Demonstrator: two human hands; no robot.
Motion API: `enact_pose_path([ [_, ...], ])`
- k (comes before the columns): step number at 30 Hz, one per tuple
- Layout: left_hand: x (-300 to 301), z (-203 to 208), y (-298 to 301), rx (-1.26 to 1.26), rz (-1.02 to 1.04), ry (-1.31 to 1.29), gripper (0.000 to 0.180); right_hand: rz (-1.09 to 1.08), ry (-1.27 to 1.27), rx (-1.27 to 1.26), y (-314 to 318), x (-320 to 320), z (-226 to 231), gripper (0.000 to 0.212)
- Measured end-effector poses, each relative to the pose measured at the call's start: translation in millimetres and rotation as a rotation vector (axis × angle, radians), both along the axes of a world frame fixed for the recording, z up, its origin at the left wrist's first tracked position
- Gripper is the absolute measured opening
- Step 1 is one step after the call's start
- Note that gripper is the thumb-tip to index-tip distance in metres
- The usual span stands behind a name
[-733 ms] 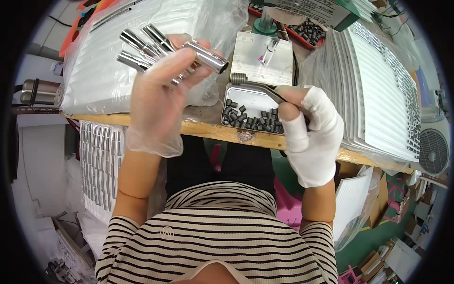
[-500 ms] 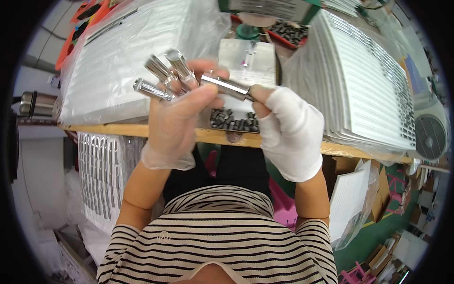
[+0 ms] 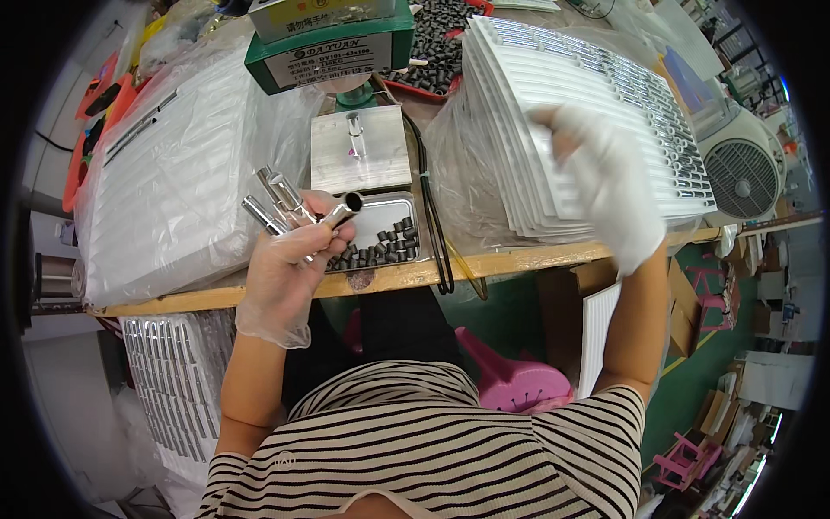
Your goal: Assembling small metal components using manual tools and a machine.
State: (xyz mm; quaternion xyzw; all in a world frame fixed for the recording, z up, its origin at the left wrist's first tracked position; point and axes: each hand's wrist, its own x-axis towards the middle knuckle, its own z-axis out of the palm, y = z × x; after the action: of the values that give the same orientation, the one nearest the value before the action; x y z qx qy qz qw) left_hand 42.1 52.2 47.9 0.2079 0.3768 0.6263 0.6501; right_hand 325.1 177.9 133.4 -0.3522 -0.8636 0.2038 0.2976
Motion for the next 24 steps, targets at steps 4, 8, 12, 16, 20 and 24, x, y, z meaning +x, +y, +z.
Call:
enact_pose_path([
  [4,0,-3,-7,-0.066,-0.018,-0.104,0.025,-0.597,-0.104,0.106,90,59,-10,0.038],
  [8,5,0,-2,-0.102,-0.037,-0.113,0.025,-0.697,-0.645,0.383,165,144,-38,0.038],
  [12,0,-3,-2,0.083,-0.088,-0.099,0.023,-0.609,-0.632,0.295,175,143,-28,0.034],
  [16,0,-9,0,0.201,-0.045,-0.063,0.023,-0.45,-0.558,0.512,177,135,-30,0.019],
  [20,0,-9,-4,0.27,-0.012,-0.014,0.023,-0.502,-0.162,0.29,163,120,-32,0.019],
  [24,-1,-10,-5,0.226,0.005,0.026,0.022,-0.574,-0.55,0.38,184,155,-45,0.025],
])
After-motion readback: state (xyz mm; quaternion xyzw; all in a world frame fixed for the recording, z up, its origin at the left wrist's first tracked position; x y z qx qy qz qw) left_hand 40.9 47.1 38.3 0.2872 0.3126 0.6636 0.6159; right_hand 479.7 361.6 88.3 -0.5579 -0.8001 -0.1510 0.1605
